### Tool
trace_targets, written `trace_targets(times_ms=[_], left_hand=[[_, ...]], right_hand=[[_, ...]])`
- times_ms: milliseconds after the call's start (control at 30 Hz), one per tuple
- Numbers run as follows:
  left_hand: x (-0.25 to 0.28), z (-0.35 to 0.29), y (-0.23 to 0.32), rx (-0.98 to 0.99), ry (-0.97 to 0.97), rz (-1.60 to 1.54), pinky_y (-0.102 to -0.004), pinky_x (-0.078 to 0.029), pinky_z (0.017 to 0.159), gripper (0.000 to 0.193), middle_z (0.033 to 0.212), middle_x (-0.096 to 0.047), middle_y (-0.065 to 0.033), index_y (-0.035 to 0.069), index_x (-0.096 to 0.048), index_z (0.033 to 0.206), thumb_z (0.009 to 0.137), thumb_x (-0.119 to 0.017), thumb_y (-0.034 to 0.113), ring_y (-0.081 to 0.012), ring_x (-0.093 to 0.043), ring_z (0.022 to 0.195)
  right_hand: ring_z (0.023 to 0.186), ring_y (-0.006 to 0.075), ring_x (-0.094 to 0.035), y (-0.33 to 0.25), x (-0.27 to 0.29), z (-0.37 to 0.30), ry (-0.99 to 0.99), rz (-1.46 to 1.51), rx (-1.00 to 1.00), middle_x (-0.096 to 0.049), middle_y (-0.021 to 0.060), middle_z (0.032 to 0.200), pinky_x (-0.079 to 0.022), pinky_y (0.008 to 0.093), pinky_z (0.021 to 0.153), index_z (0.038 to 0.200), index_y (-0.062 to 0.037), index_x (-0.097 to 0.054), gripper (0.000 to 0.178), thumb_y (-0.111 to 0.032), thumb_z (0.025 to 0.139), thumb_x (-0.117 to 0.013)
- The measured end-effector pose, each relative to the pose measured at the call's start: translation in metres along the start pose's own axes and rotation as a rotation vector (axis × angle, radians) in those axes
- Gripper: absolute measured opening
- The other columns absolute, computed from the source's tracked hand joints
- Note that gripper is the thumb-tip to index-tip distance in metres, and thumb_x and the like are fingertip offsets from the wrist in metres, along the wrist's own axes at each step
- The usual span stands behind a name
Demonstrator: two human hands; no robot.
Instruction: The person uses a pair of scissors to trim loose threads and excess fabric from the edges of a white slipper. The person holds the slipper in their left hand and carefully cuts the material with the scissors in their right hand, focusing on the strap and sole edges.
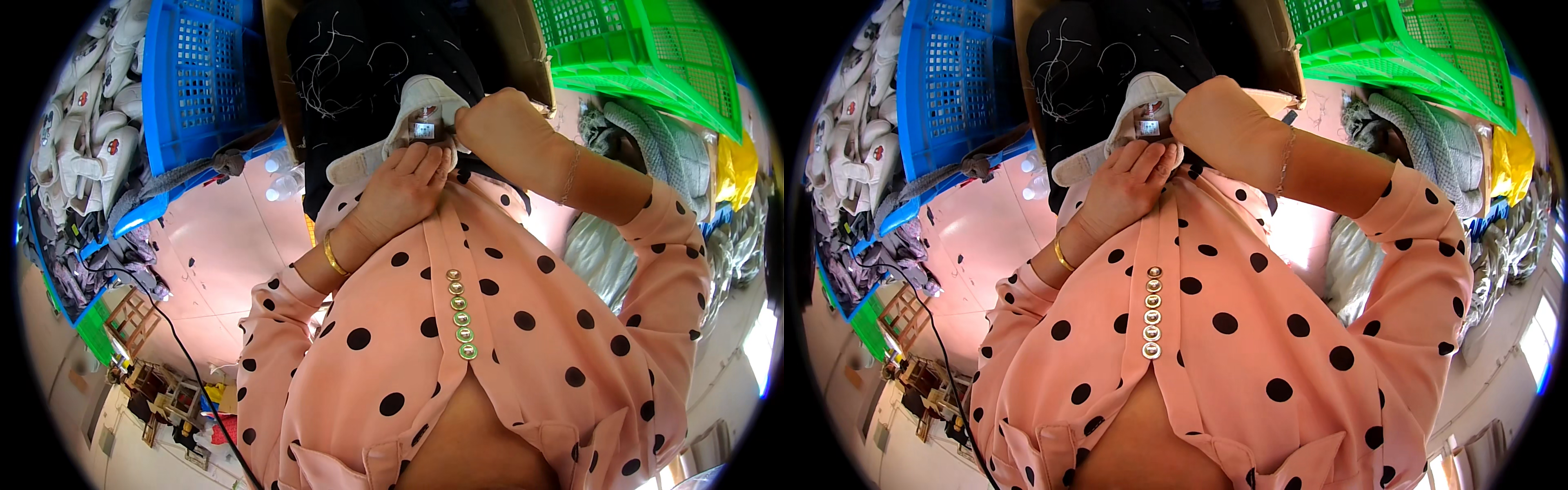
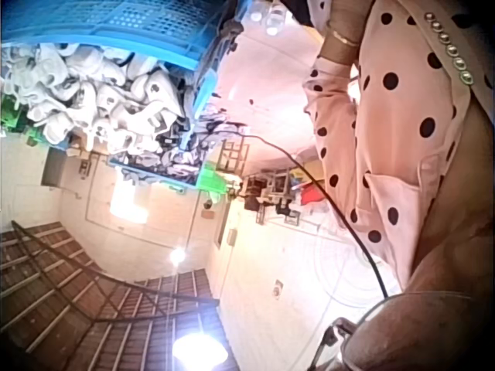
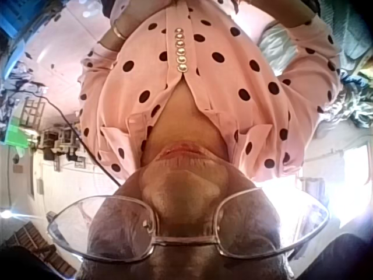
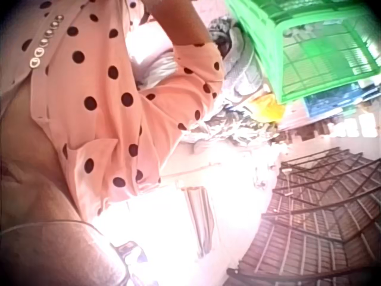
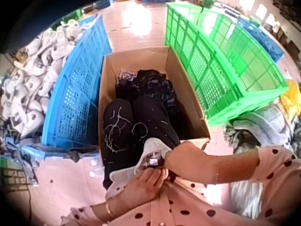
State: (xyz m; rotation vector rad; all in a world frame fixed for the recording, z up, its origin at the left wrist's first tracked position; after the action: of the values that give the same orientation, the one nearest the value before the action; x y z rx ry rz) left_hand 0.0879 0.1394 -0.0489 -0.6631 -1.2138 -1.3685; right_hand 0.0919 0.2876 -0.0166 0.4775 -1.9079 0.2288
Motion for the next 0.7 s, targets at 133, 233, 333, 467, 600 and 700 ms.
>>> trace_targets(times_ms=[133,233,333,467,600,700], left_hand=[[0.004,-0.006,-0.006,0.053,0.045,-0.058,-0.0325,-0.053,0.076,0.035,0.104,-0.061,-0.0068,0.001,-0.066,0.111,0.076,-0.065,0.007,-0.0232,-0.059,0.094],[0.008,-0.01,-0.011,0.11,0.064,-0.111,-0.0322,-0.053,0.077,0.036,0.104,-0.062,-0.007,0.003,-0.067,0.11,0.074,-0.066,0.006,-0.0235,-0.06,0.094],[0.012,-0.009,-0.012,0.109,0.064,-0.161,-0.0318,-0.053,0.078,0.038,0.104,-0.061,-0.0068,0.003,-0.066,0.11,0.073,-0.065,0.006,-0.0235,-0.059,0.094],[0.011,-0.012,-0.015,0.139,0.063,-0.195,-0.0312,-0.053,0.078,0.037,0.102,-0.061,-0.0062,0.003,-0.066,0.109,0.072,-0.064,0.006,-0.0235,-0.059,0.094],[0.011,-0.015,-0.02,0.185,0.083,-0.201,-0.034,-0.052,0.081,0.035,0.102,-0.061,-0.0062,0.004,-0.065,0.106,0.071,-0.065,0.006,-0.024,-0.059,0.095],[0.018,-0.017,-0.024,0.172,0.104,-0.12,-0.0369,-0.05,0.084,0.035,0.103,-0.062,-0.007,0.005,-0.065,0.104,0.069,-0.068,0.006,-0.0248,-0.059,0.097]], right_hand=[[0.06,0.0275,-0.066,0.016,0.002,-0.016,0.11,0.268,-0.241,-0.062,0.01,0.061,-0.048,0.0354,0.051,0.082,-0.0063,-0.065,0.021,-0.027,0.08,-0.069],[0.062,0.0305,-0.065,0.024,-0.002,-0.03,0.245,0.583,-0.405,-0.063,0.0131,0.065,-0.05,0.0369,0.055,0.088,-0.0024,-0.06,0.039,-0.04,0.082,-0.071],[0.064,0.0296,-0.064,0.019,-0.031,-0.033,0.393,0.961,-0.494,-0.064,0.0153,0.073,-0.051,0.0351,0.06,0.094,0.0013,-0.058,0.048,-0.043,0.082,-0.073],[0.06,0.0221,-0.06,-0.002,-0.054,-0.011,0.398,1.228,-0.591,-0.063,0.0127,0.072,-0.049,0.033,0.059,0.096,0.002,-0.061,0.04,-0.035,0.084,-0.071],[0.06,0.0143,-0.056,-0.005,-0.077,0.002,0.329,1.455,-0.614,-0.061,0.0065,0.069,-0.047,0.0296,0.059,0.097,0.0023,-0.063,0.03,-0.026,0.088,-0.067],[0.064,0.0088,-0.054,-0.007,-0.07,0.002,0.432,1.637,-0.563,-0.06,0.0043,0.072,-0.045,0.0267,0.06,0.1,0.0025,-0.063,0.023,-0.019,0.092,-0.063]])
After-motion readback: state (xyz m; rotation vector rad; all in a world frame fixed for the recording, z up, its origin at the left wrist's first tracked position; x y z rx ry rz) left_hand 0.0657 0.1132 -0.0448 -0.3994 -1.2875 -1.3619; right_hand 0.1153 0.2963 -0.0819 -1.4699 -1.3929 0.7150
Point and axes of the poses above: each hand's wrist, its own z-axis towards the middle knuckle, its own x-axis out of the back of the hand, y = z × x, the point moved 4 cm from there along z, towards the middle knuckle
